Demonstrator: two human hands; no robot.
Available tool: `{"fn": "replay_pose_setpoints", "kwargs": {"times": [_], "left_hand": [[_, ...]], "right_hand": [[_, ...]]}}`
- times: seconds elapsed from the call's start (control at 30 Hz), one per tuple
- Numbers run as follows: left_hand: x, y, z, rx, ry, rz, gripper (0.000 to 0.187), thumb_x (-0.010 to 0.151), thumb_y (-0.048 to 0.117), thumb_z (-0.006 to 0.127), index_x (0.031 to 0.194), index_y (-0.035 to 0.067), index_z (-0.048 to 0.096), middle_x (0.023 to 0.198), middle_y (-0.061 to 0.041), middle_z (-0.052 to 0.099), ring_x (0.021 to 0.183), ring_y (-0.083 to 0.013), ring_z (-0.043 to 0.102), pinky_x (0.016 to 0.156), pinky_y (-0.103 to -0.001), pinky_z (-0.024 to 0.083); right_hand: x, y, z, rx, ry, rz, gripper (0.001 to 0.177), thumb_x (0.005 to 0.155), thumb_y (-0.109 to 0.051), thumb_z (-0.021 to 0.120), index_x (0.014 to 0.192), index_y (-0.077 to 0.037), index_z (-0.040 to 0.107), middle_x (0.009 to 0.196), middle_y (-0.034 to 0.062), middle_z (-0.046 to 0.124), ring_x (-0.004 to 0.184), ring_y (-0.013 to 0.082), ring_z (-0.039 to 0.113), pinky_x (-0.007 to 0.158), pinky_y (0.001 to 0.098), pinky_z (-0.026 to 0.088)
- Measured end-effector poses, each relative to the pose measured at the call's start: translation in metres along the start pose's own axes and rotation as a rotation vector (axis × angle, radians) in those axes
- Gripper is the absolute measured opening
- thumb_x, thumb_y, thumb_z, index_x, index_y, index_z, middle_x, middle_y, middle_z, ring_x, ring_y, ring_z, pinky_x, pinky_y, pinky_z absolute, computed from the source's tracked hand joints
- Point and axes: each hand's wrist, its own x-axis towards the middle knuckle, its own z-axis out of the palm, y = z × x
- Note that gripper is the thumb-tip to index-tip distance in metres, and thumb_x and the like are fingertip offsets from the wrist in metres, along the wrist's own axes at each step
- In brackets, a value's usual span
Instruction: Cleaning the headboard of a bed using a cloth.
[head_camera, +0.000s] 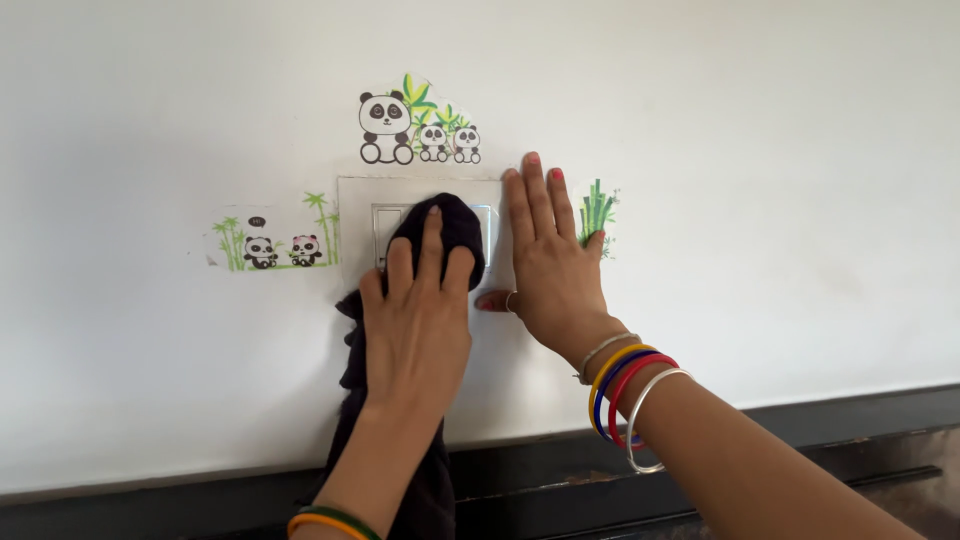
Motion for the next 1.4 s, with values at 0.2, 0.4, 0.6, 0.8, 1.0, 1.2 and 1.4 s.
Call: {"fn": "replay_pose_setpoints", "kwargs": {"times": [0.2,0.4,0.6,0.8,1.0,1.2,1.4], "left_hand": [[-0.026,-0.005,0.013,-0.008,0.044,-0.018,0.032,0.082,0.011,0.061,0.114,0.012,0.062,0.153,-0.014,0.049,0.122,-0.0327,0.052,0.091,-0.047,0.044],[-0.006,-0.014,0.010,-0.011,0.081,-0.101,0.033,0.083,0.008,0.061,0.116,0.009,0.061,0.156,-0.016,0.048,0.124,-0.0349,0.051,0.090,-0.047,0.042],[-0.018,-0.022,0.013,-0.064,0.135,-0.130,0.037,0.080,0.005,0.061,0.118,0.007,0.062,0.156,-0.019,0.047,0.125,-0.0369,0.049,0.093,-0.049,0.042],[-0.020,-0.037,0.009,-0.010,0.092,-0.069,0.037,0.079,0.005,0.060,0.115,0.005,0.061,0.155,-0.019,0.049,0.127,-0.0369,0.049,0.094,-0.051,0.041],[-0.007,-0.039,-0.001,-0.044,0.128,-0.059,0.033,0.084,0.003,0.059,0.117,0.006,0.061,0.156,-0.022,0.049,0.126,-0.0377,0.049,0.094,-0.051,0.040],[-0.032,-0.042,0.007,-0.029,0.042,-0.051,0.037,0.080,0.004,0.061,0.117,0.006,0.060,0.156,-0.018,0.049,0.126,-0.0364,0.048,0.097,-0.052,0.040],[0.006,-0.043,0.002,-0.170,0.130,-0.068,0.037,0.082,0.001,0.059,0.119,0.003,0.058,0.157,-0.024,0.044,0.136,-0.0452,0.042,0.102,-0.059,0.037]], "right_hand": [[0.001,-0.002,-0.003,0.004,-0.020,0.024,0.138,0.064,-0.039,0.095,0.160,-0.014,-0.002,0.169,0.0039,-0.012,0.157,0.0282,-0.004,0.111,0.0725,0.030],[0.002,-0.001,-0.001,0.002,-0.018,0.027,0.138,0.064,-0.034,0.095,0.161,-0.015,-0.003,0.169,0.0032,-0.012,0.157,0.0284,-0.004,0.111,0.0728,0.029],[0.005,0.000,-0.003,0.001,-0.016,0.025,0.140,0.063,-0.037,0.095,0.160,-0.014,-0.004,0.169,0.0040,-0.013,0.157,0.0282,-0.004,0.111,0.0731,0.029],[0.003,-0.001,0.001,0.007,-0.003,0.015,0.141,0.062,-0.041,0.094,0.160,-0.014,-0.003,0.169,0.0049,-0.012,0.157,0.0290,-0.005,0.111,0.0740,0.029],[0.002,0.001,0.005,-0.005,0.010,0.009,0.143,0.061,-0.042,0.095,0.161,-0.014,-0.003,0.170,0.0049,-0.012,0.157,0.0295,-0.003,0.110,0.0739,0.030],[0.004,0.002,0.002,-0.016,-0.003,0.013,0.144,0.060,-0.046,0.094,0.160,-0.013,-0.004,0.169,0.0050,-0.014,0.157,0.0299,-0.004,0.110,0.0745,0.030],[0.002,-0.001,0.001,-0.010,-0.018,0.017,0.145,0.060,-0.047,0.094,0.160,-0.014,-0.005,0.169,0.0043,-0.014,0.157,0.0291,-0.005,0.111,0.0738,0.029]]}}
